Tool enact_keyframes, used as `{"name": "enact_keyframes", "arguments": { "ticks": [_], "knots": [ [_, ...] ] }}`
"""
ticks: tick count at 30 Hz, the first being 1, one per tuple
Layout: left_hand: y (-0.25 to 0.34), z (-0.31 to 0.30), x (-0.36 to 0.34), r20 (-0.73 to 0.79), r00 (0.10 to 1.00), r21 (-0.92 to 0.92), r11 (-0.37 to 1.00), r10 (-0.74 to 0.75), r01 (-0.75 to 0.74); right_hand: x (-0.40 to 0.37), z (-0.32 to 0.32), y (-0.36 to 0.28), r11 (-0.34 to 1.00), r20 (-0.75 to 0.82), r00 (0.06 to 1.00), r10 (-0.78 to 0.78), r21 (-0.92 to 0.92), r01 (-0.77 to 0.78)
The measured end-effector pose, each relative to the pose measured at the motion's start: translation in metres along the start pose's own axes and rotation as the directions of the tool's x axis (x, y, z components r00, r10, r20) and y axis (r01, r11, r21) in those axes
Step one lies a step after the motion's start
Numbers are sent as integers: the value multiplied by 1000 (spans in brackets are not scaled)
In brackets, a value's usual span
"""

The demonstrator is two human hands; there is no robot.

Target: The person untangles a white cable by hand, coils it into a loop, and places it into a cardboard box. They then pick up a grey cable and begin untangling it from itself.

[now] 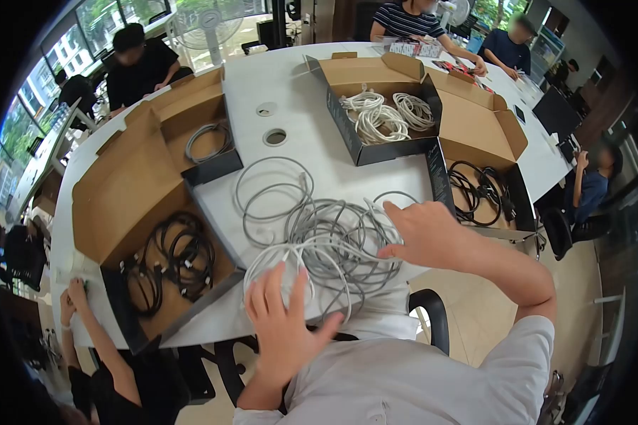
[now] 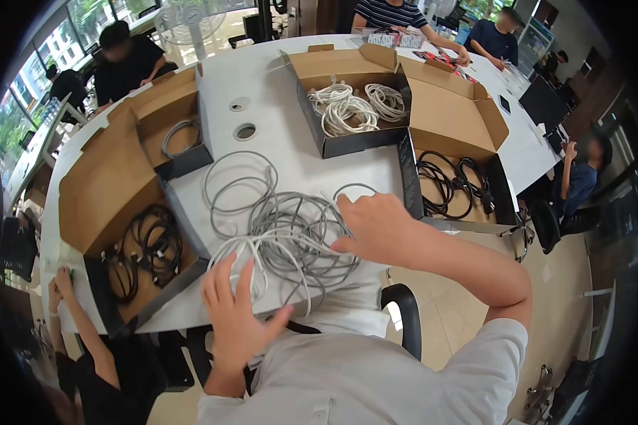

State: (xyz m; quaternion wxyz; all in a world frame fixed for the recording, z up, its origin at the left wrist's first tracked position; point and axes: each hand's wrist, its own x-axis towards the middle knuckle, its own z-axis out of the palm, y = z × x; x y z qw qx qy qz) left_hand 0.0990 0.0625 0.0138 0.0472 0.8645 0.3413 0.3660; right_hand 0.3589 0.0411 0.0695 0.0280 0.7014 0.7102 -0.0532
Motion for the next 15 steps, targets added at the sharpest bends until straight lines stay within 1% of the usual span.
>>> {"name": "enact_keyframes", "arguments": {
  "ticks": [1, 2, 3, 5, 7, 8, 9, 10, 11, 12, 13, 14, 15],
  "knots": [
    [-15, 3, -7, 100, 995, 55, 998, -5, 0, 2, 25, 10, 999, -46, 999, -19, 41, 21],
    [-25, 5, -14, 145, 989, 58, 998, -38, 30, 1, 39, 16, 996, -92, 995, -35, 82, 43],
    [-36, 7, -21, 190, 979, 64, 996, -71, 60, 1, 37, 20, 988, -172, 984, -46, 141, 70],
    [-51, 9, -30, 176, 969, -32, 983, -171, 180, 9, 20, 34, 958, -333, 942, -50, 249, 139],
    [-69, 5, -28, 163, 951, -285, 911, -262, 300, 7, -12, 35, 839, -394, 900, 188, 541, 62],
    [-75, 1, -25, 164, 939, -407, 846, -302, 344, 6, -31, 35, 783, -476, 837, 271, 614, 96],
    [-79, -4, -23, 173, 930, -607, 708, -325, 361, 3, -46, 34, 722, -539, 763, 356, 677, 141],
    [-82, -9, -20, 187, 921, -772, 529, -341, 352, -1, -58, 34, 662, -582, 727, 363, 711, 239],
    [-82, -16, -17, 202, 916, -892, 320, -347, 318, -4, -70, 34, 596, -625, 686, 372, 728, 340],
    [-76, -26, -14, 149, 919, -913, 307, -364, 269, -10, -81, 32, 526, -665, 641, 383, 728, 441],
    [-71, -37, -13, 99, 919, -930, 293, -382, 222, -17, -89, 28, 476, -686, 599, 413, 723, 500],
    [-69, -45, -12, 16, 932, -940, 312, -361, 137, -24, -96, 23, 424, -699, 560, 444, 715, 556],
    [-68, -56, -12, -59, 943, -900, 427, -328, 92, -31, -102, 18, 369, -704, 526, 476, 703, 608]
  ]
}}
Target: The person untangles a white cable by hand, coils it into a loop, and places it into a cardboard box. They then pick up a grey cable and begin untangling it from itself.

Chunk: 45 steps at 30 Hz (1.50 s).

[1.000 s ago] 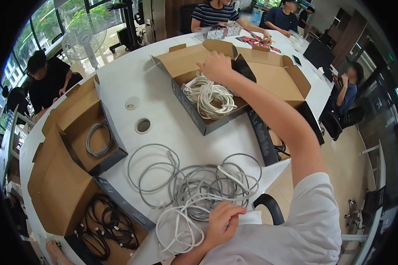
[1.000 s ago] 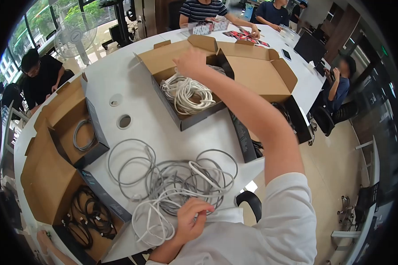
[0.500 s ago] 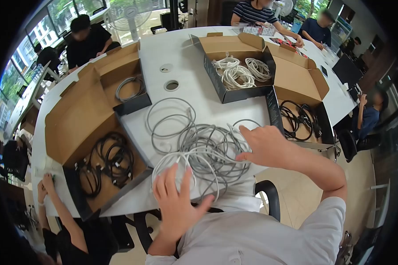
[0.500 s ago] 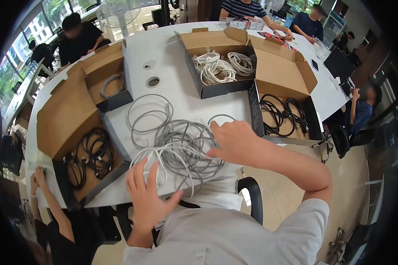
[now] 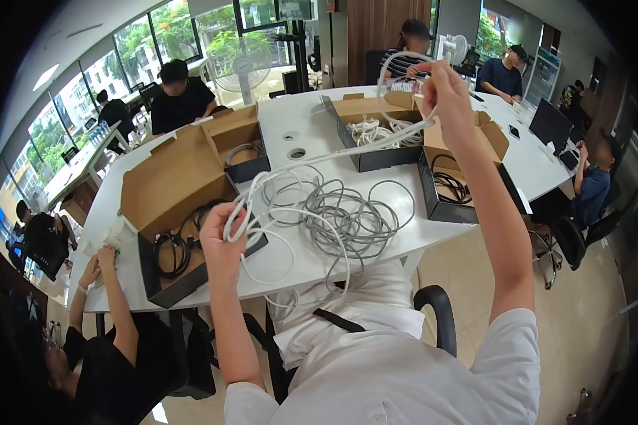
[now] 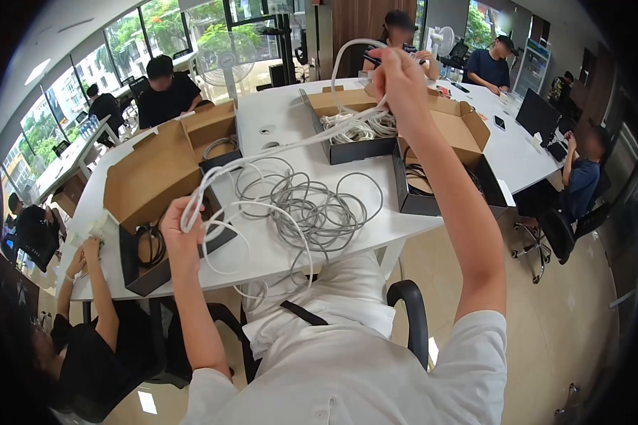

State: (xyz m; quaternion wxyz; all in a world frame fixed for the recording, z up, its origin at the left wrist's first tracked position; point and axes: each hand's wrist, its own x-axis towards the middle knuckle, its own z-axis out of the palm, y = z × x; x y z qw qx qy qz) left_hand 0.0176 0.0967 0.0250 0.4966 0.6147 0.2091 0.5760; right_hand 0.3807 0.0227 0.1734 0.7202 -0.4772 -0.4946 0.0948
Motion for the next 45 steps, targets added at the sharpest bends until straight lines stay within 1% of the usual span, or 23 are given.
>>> {"name": "enact_keyframes", "arguments": {
  "ticks": [2, 4, 5, 8, 9, 13, 16, 19, 20, 21, 22, 23, 26, 27, 30, 31, 34, 35, 38, 39, 42, 43, 45],
  "knots": [
    [24, -1, 0, 39, 983, 78, 981, 177, -179, -2, -4, -17, 995, -84, 995, -59, 79, 66],
    [41, -13, -4, 159, 976, 87, 983, 147, -162, 8, -23, -24, 977, -144, 977, -158, 122, 176],
    [46, -18, -5, 224, 966, 92, 984, 128, -152, 13, -34, -22, 982, -175, 978, -111, 133, 135],
    [38, -28, -15, 166, 986, 35, 999, -8, 2, 19, -68, -6, 987, -267, 964, 4, 154, 39],
    [32, -27, -17, 119, 993, 68, 998, 0, -8, 17, -75, 1, 987, -289, 957, 29, 158, 18],
    [6, -28, -15, -42, 999, 1, 1000, -14, 14, 5, -88, 13, 972, -369, 925, 87, 233, 2],
    [6, -25, -11, -117, 992, -71, 997, -44, 36, 10, -100, 19, 953, -435, 890, 135, 304, 4],
    [8, -23, -9, -148, 988, -86, 996, -48, 36, 22, -115, 34, 919, -471, 864, 176, 394, 27],
    [9, -20, -8, -168, 985, -102, 994, -41, 24, 25, -120, 41, 893, -444, 863, 241, 449, -19],
    [9, -20, -7, -160, 986, -167, 986, -38, 11, 23, -121, 40, 847, -367, 847, 384, 506, -165],
    [8, -21, -7, -149, 988, -230, 973, -39, 3, 15, -109, 32, 817, -285, 857, 430, 527, -235],
    [6, -18, -7, -175, 983, -252, 968, -51, 5, 8, -105, 32, 786, -198, 863, 465, 542, -299],
    [-6, -8, -13, -30, 998, -220, 973, 63, -68, -13, -89, 20, 737, -35, 891, 453, 576, -353],
    [-8, -9, -16, 11, 1000, -135, 991, 27, -25, -18, -84, 14, 723, 5, 895, 446, 587, -364],
    [11, 3, -22, 230, 964, 232, 955, 131, -185, -32, -74, 0, 687, 108, 901, 420, 611, -393],
    [23, 2, -24, 349, 918, 505, 787, 188, -353, -35, -73, -3, 685, 128, 905, 405, 613, -393],
    [64, 28, -43, 430, 891, 747, 497, 148, -443, -47, -63, -21, 706, 139, 926, 352, 610, -360],
    [64, 29, -48, 374, 922, 774, 513, 101, -370, -50, -60, -24, 717, 149, 933, 327, 605, -348],
    [61, 33, -52, 208, 967, 854, 455, 146, -253, -58, -54, -33, 734, 146, 951, 273, 607, -304],
    [59, 33, -52, 177, 965, 883, 401, 194, -243, -61, -52, -35, 738, 139, 955, 260, 610, -290],
    [45, 29, -47, 60, 976, 856, 492, 210, -158, -67, -51, -36, 733, 139, 965, 222, 628, -259],
    [45, 29, -46, 52, 981, 798, 583, 187, -153, -68, -51, -35, 758, 83, 969, 233, 608, -235],
    [43, 21, -41, 45, 988, 677, 723, 146, -137, -71, -52, -31, 859, -53, 974, 221, 484, -169]
  ]
}}
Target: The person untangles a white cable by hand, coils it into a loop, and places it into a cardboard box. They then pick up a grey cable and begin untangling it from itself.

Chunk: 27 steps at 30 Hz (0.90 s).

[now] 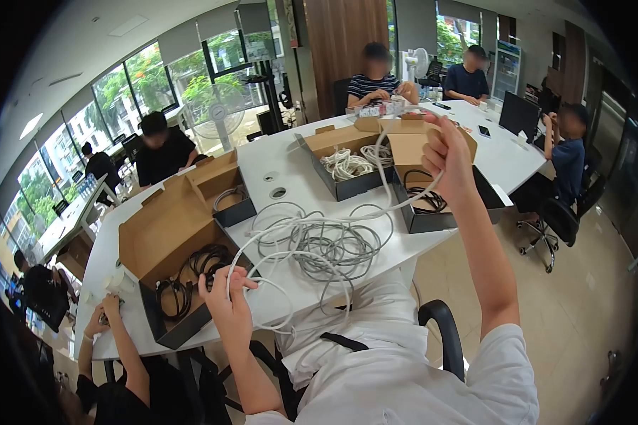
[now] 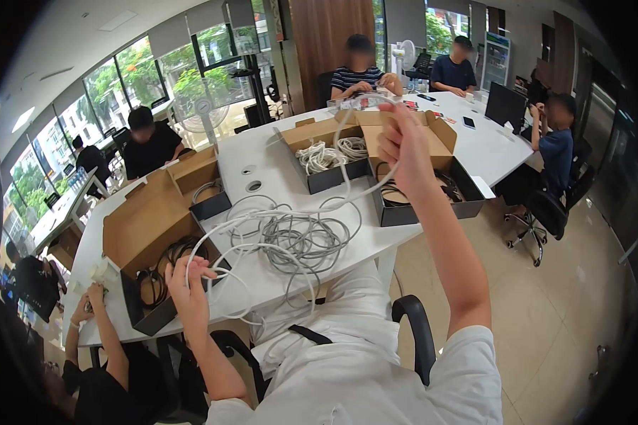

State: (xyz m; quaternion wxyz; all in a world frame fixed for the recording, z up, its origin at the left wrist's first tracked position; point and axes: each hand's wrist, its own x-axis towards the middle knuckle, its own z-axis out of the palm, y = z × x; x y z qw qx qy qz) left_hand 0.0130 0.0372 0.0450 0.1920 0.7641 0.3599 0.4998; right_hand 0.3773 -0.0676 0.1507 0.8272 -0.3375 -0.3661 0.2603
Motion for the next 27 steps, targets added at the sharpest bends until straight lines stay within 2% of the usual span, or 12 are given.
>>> {"name": "enact_keyframes", "arguments": {
  "ticks": [2, 5, 9, 13, 17, 18, 19, 20, 22, 23, 25, 27],
  "knots": [
    [-30, 6, 2, -50, 999, -275, 962, -22, 7, 6, -8, 7, 992, -133, 988, -74, -115, 59],
    [-38, 2, 6, -8, 969, -632, 752, -245, 185, 16, -24, 17, 998, -244, 969, -24, -54, 11],
    [-66, -8, 5, 1, 959, -750, 634, -282, 187, 37, -58, 38, 982, -283, 957, -63, -189, 8],
    [-51, -10, 7, 182, 957, -866, 425, -224, 264, 45, -72, 62, 935, -338, 934, 112, -283, -215],
    [-39, 7, 10, 335, 915, -813, 421, -225, 402, 34, -66, 97, 816, -220, 973, 74, -548, -186],
    [-36, 9, 11, 352, 908, -820, 393, -226, 416, 12, -33, 90, 652, -137, 989, 55, -745, -139],
    [-33, 10, 12, 371, 901, -826, 365, -223, 430, -3, -17, 94, 279, 25, 978, -206, -957, 83],
    [-30, 10, 13, 393, 893, -828, 337, -219, 447, -18, -7, 98, -186, 272, 891, -363, -958, 216],
    [-31, 12, 16, 417, 883, -849, 255, -216, 463, -49, 26, 92, -524, 570, 721, -394, -784, 334],
    [-31, 13, 18, 429, 878, -856, 212, -214, 471, -63, 44, 87, -418, 594, 686, -421, -798, 434],
    [-30, 17, 18, 444, 863, -874, 95, -242, 476, -94, 43, 110, 251, 531, 822, -204, -784, 568],
    [-34, 19, 19, 462, 853, -884, -50, -242, 465, -131, 45, 137, 527, 516, 832, 201, -773, 353]
  ]
}}
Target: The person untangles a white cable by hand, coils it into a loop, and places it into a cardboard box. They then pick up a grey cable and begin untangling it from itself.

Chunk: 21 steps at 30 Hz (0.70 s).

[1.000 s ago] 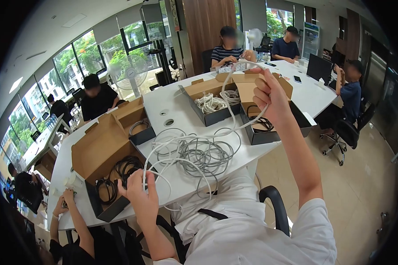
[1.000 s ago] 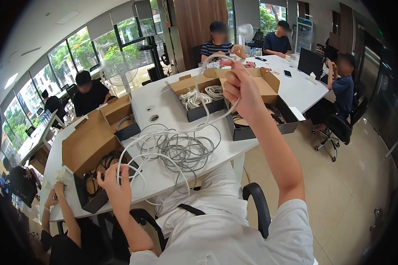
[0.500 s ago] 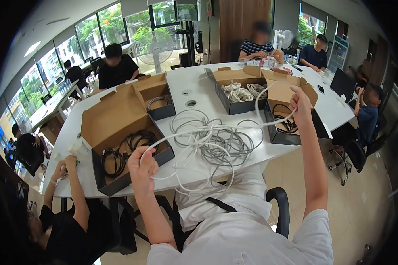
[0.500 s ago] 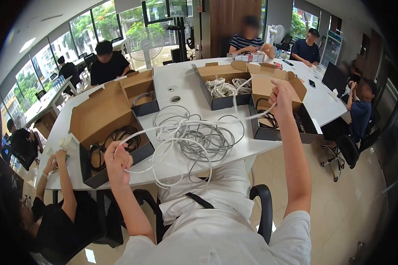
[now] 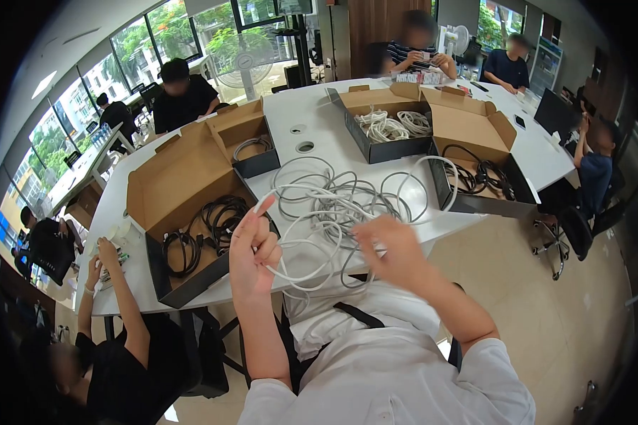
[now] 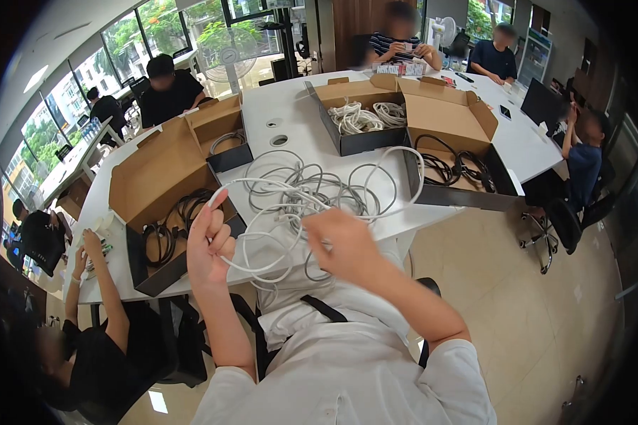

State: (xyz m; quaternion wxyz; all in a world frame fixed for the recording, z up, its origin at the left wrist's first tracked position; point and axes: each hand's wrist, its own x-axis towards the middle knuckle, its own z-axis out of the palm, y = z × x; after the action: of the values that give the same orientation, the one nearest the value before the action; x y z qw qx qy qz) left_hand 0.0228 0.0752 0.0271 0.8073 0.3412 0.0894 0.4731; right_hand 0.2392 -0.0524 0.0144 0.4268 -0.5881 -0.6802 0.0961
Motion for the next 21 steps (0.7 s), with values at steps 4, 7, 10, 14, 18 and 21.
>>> {"name": "enact_keyframes", "arguments": {
  "ticks": [4, 7, 10, 14, 18, 21],
  "knots": [
    [5, -9, 3, 27, 997, -341, 937, -79, 83, -2, 48, 6, 947, -27, 960, -278, -174, 269],
    [7, -16, 3, 62, 995, -501, 860, -73, 95, -6, 60, 14, 957, 131, 963, -235, -145, 253],
    [14, -27, 4, 67, 995, -679, 727, -77, 102, -4, 61, 29, 984, 279, 951, -136, -73, 163],
    [37, -44, 0, 62, 996, -850, 520, -61, 85, -9, 51, 43, 895, 166, 979, 121, 407, -180],
    [61, -51, -12, 162, 987, -860, 489, -10, 146, -9, 22, 47, 646, 126, 897, 423, 652, -397],
    [74, -57, -22, 181, 983, -856, 497, 25, 144, -17, 1, 67, 509, 23, 897, 441, 817, -271]
  ]
}}
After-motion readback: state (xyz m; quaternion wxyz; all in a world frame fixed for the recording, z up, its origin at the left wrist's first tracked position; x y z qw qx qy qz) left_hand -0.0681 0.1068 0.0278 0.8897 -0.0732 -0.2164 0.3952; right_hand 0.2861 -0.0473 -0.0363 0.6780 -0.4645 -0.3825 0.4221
